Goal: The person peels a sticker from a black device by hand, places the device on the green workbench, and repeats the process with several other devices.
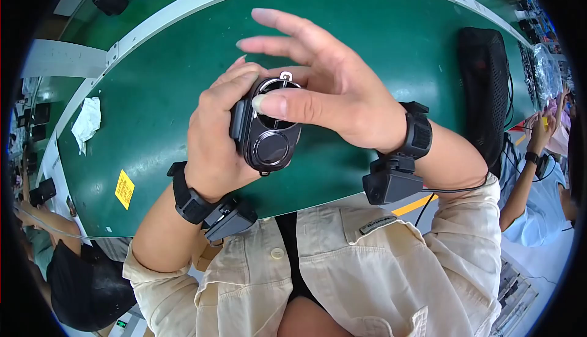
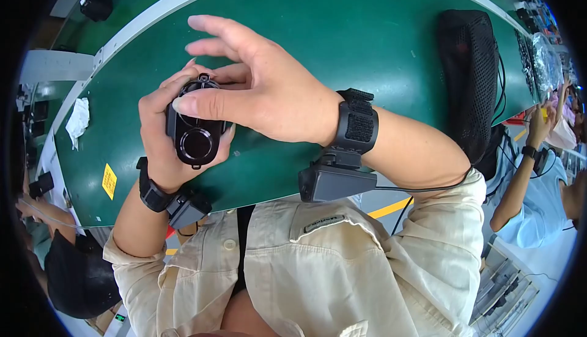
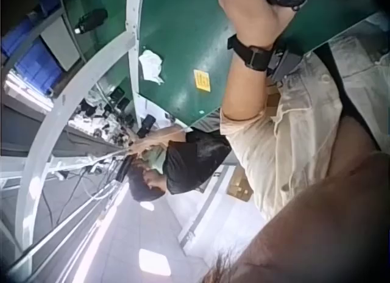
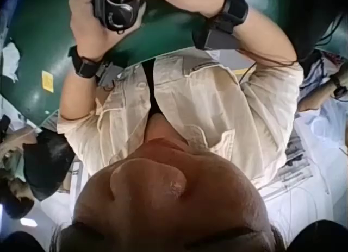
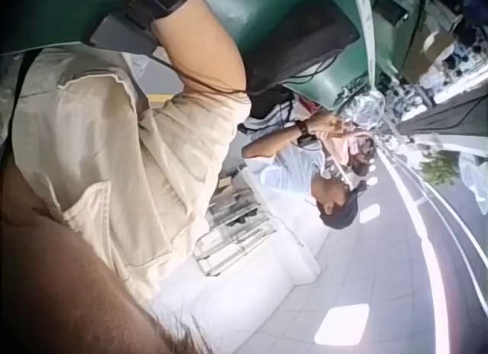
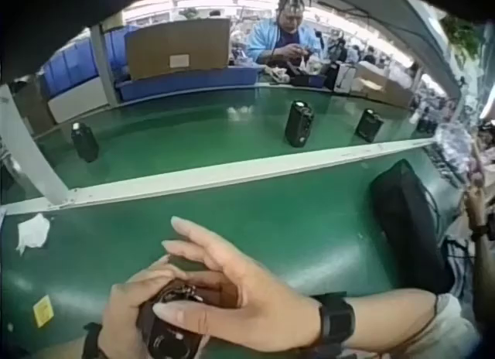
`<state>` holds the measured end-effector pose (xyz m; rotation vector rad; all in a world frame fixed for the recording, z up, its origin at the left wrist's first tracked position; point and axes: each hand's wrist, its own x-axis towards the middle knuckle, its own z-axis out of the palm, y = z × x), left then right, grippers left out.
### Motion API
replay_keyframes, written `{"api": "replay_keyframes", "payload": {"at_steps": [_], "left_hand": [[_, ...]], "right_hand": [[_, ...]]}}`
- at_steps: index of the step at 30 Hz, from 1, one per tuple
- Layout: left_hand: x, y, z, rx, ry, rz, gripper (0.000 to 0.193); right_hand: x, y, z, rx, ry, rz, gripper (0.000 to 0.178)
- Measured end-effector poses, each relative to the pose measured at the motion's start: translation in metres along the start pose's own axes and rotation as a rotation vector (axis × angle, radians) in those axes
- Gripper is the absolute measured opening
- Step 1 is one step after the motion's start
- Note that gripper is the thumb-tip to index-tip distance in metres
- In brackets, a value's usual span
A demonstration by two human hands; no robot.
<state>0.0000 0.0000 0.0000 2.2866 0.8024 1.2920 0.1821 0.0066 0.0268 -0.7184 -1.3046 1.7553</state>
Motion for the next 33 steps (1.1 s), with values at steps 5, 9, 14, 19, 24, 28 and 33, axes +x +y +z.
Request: {"api": "replay_keyframes", "payload": {"at_steps": [5,9,14,19,24,28,33], "left_hand": [[0.001,0.006,-0.004,0.089,0.0,-0.019,0.072],[0.002,0.009,-0.008,0.091,-0.017,-0.094,0.073],[-0.002,0.003,-0.001,-0.053,0.013,-0.085,0.075],[-0.001,0.002,-0.001,-0.082,-0.007,-0.08,0.076],[-0.003,0.001,-0.002,-0.129,0.007,-0.101,0.076],[-0.006,0.001,-0.003,-0.181,-0.027,-0.174,0.076],[-0.005,0.002,-0.003,-0.153,-0.02,-0.184,0.076]], "right_hand": [[0.001,-0.006,0.002,-0.054,0.032,-0.039,0.081],[0.007,-0.012,-0.002,0.162,-0.048,0.1,0.074],[0.003,-0.003,-0.002,0.229,-0.073,0.081,0.071],[0.004,0.004,-0.005,0.044,-0.098,-0.054,0.07],[0.005,0.002,-0.008,0.017,-0.13,-0.065,0.067],[0.004,0.002,-0.008,-0.011,-0.133,-0.033,0.061],[0.003,0.003,0.0,-0.006,-0.05,-0.07,0.058]]}}
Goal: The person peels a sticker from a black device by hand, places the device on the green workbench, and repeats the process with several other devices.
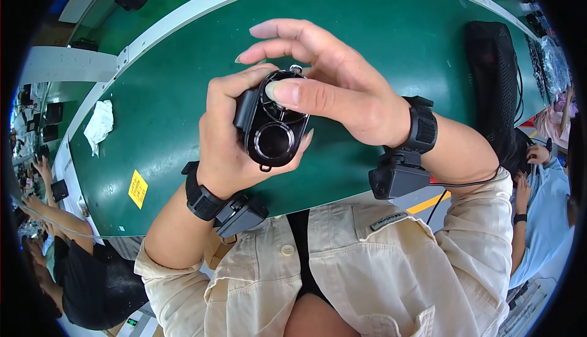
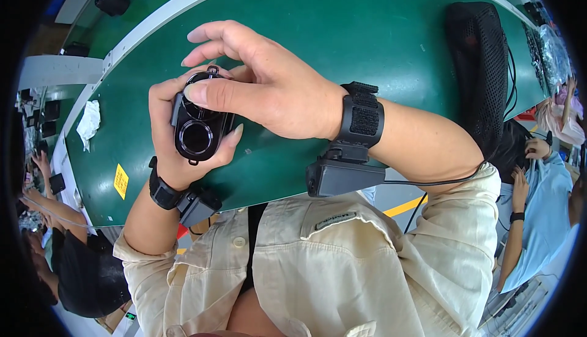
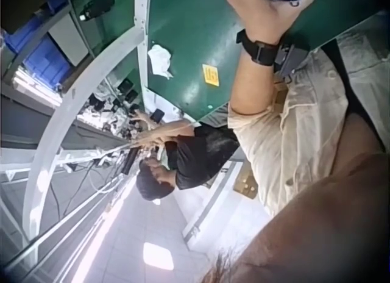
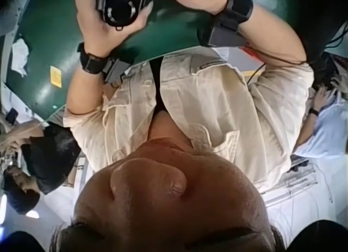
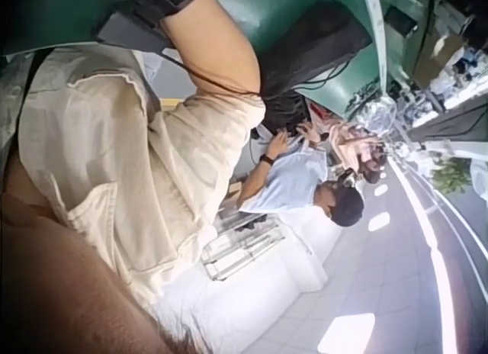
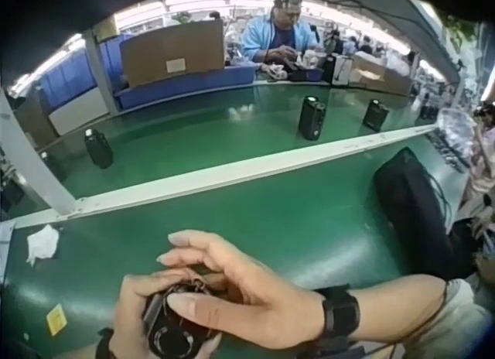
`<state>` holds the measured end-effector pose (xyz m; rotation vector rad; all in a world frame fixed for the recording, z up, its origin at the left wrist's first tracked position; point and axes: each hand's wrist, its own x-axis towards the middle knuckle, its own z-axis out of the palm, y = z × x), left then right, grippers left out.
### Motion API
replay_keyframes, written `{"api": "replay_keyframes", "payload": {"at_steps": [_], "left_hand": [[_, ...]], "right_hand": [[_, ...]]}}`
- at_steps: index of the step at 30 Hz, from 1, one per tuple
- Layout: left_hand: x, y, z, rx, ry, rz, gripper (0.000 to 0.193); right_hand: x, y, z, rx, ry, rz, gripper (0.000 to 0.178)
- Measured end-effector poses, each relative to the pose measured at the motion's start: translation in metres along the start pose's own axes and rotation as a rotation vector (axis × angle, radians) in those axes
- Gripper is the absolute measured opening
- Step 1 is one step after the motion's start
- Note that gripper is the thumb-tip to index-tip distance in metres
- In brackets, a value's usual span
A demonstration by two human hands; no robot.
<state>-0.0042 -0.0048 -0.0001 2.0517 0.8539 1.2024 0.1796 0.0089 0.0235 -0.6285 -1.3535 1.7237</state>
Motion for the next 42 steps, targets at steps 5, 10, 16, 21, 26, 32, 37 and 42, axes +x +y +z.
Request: {"api": "replay_keyframes", "payload": {"at_steps": [5,10,16,21,26,32,37,42], "left_hand": [[0.002,0.004,-0.001,0.025,0.005,-0.004,0.076],[0.002,0.003,-0.002,0.018,0.007,-0.021,0.076],[0.002,0.01,-0.003,-0.061,0.031,-0.125,0.076],[0.002,0.006,-0.006,-0.034,0.03,-0.085,0.075],[0.005,0.008,-0.005,-0.023,0.009,-0.103,0.075],[0.003,0.004,-0.005,-0.045,0.018,-0.091,0.076],[0.001,0.004,-0.005,-0.112,-0.007,-0.115,0.076],[0.008,0.009,-0.007,-0.042,-0.027,-0.038,0.074]], "right_hand": [[0.001,0.0,0.003,-0.02,0.052,-0.039,0.059],[0.004,-0.005,-0.007,-0.034,-0.057,0.068,0.064],[0.004,-0.012,-0.005,0.164,0.002,0.146,0.072],[0.003,-0.015,-0.009,0.1,0.006,0.122,0.075],[0.002,-0.012,-0.007,-0.093,0.187,-0.182,0.064],[0.011,-0.049,-0.03,-0.884,-0.101,-0.57,0.058],[0.01,-0.053,-0.023,-1.158,-0.151,-0.691,0.053],[0.0,-0.067,-0.005,-1.192,-0.102,-0.543,0.051]]}}
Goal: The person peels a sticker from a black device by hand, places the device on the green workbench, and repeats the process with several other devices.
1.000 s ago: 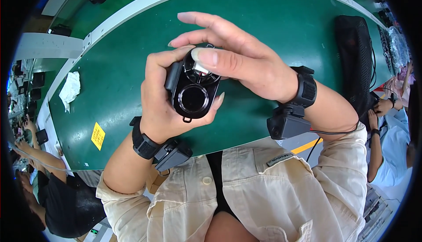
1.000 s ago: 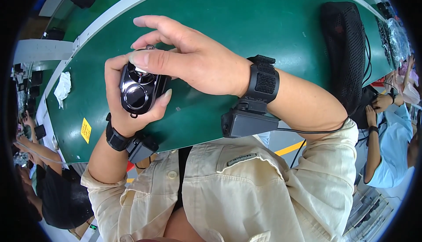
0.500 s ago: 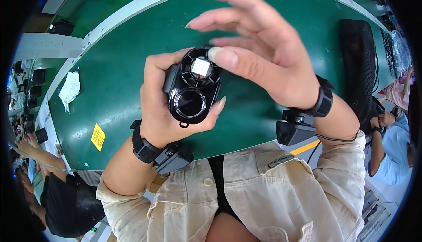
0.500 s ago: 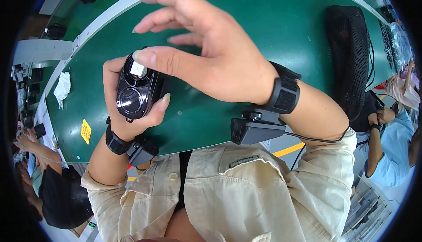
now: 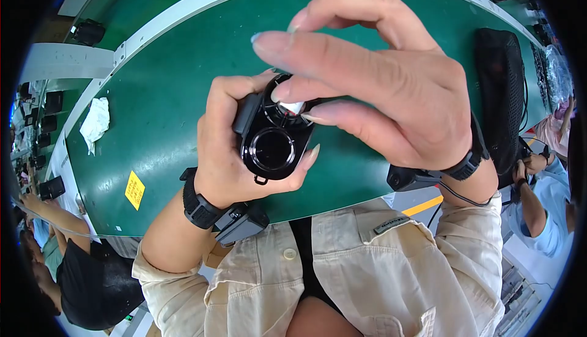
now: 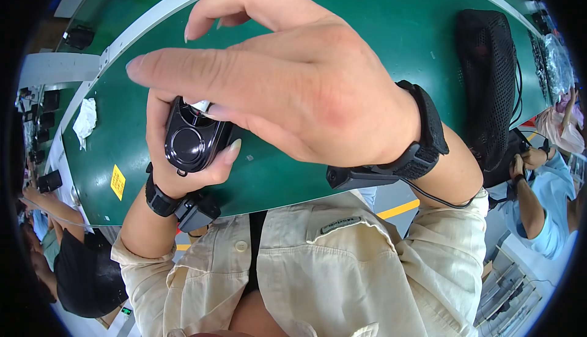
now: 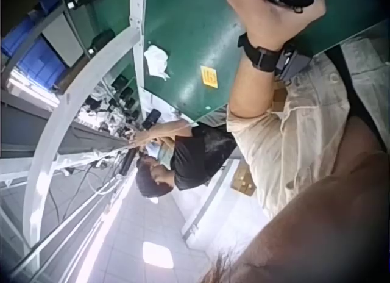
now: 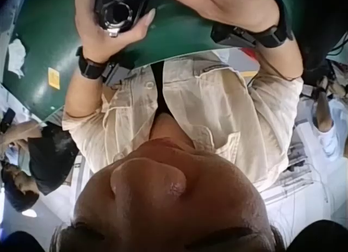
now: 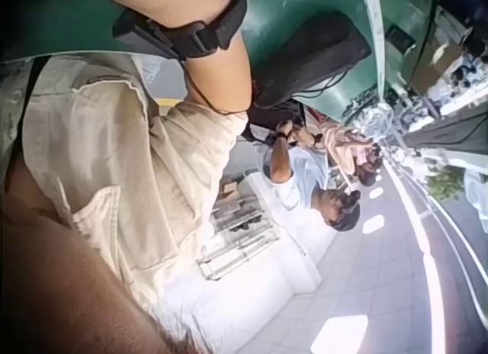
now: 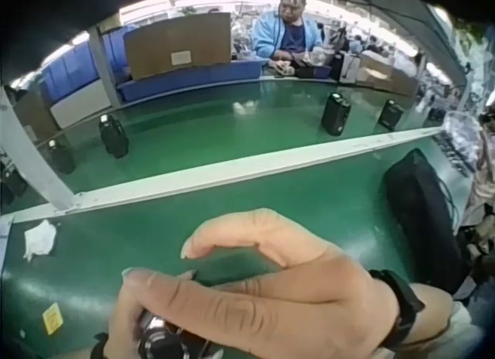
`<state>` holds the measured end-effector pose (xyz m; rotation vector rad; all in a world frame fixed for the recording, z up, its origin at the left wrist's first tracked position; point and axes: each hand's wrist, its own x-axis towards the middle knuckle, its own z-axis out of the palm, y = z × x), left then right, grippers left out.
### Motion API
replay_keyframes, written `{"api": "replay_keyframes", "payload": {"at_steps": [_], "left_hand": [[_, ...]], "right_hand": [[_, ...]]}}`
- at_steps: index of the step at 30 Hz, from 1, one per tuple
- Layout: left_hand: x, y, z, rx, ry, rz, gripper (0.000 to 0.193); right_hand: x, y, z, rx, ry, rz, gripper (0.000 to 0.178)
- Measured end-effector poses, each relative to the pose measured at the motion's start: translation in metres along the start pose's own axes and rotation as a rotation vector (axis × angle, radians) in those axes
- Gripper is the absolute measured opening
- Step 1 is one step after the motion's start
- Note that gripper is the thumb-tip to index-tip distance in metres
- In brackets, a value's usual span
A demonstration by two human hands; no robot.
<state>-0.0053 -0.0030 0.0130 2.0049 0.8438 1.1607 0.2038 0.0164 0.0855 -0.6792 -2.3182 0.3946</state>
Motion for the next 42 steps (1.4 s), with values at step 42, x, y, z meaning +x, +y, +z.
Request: {"api": "replay_keyframes", "payload": {"at_steps": [42], "left_hand": [[-0.002,-0.001,-0.001,-0.02,-0.061,-0.049,0.072]], "right_hand": [[-0.008,-0.001,0.007,-0.143,0.057,-0.342,0.052]]}}
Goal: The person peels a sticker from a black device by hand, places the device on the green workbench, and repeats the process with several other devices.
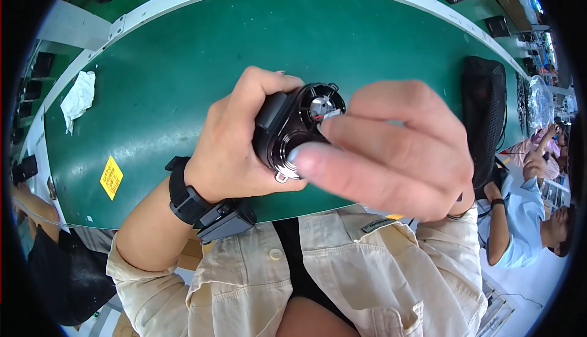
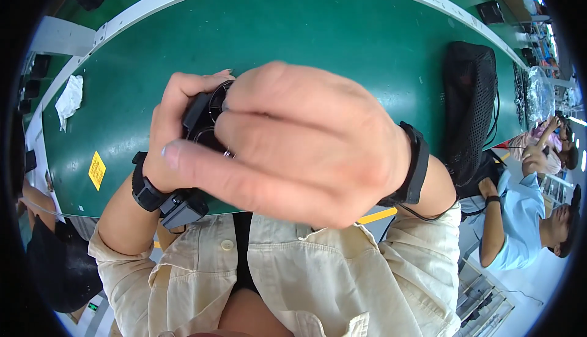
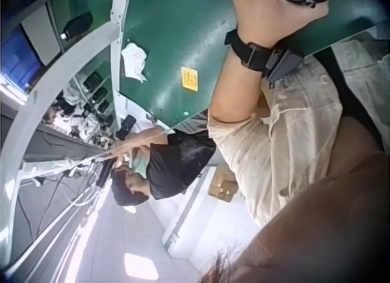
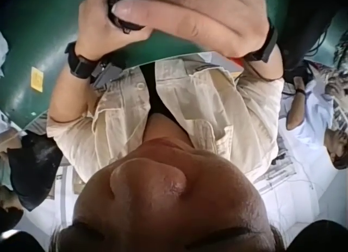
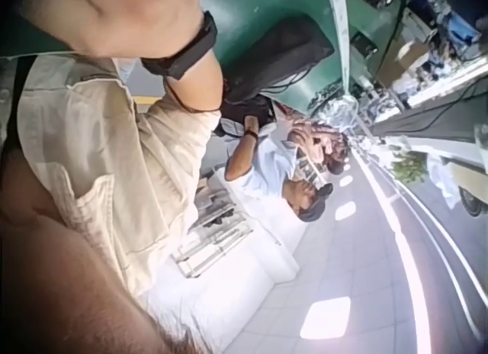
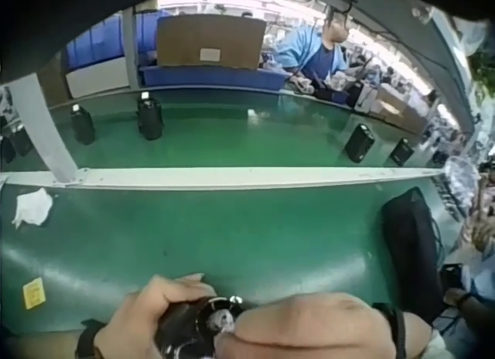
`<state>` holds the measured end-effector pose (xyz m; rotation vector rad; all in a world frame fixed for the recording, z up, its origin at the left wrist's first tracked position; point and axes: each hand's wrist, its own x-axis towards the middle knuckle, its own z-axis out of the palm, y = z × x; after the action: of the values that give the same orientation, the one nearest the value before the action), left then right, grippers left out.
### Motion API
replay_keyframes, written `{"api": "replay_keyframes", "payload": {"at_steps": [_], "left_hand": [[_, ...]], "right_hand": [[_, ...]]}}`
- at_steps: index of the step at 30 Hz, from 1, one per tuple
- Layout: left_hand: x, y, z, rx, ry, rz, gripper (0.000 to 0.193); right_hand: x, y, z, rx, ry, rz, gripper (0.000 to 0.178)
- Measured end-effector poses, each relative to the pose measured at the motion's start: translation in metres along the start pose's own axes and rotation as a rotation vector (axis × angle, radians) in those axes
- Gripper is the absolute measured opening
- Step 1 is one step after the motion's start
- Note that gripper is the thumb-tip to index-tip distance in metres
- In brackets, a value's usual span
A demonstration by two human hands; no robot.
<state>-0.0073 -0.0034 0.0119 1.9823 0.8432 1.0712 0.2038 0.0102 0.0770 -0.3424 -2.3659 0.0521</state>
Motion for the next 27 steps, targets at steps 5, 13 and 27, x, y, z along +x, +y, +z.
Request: {"api": "replay_keyframes", "payload": {"at_steps": [5,13,27], "left_hand": [[-0.001,-0.011,0.003,0.115,0.182,0.196,0.069],[0.004,-0.006,-0.001,0.363,0.31,0.386,0.058],[0.002,-0.007,0.0,0.371,0.343,0.368,0.06]], "right_hand": [[-0.001,-0.007,-0.003,0.271,0.09,0.384,0.061],[-0.001,-0.028,-0.002,0.481,0.02,0.767,0.066],[0.002,-0.033,0.005,0.61,0.14,0.886,0.064]]}}
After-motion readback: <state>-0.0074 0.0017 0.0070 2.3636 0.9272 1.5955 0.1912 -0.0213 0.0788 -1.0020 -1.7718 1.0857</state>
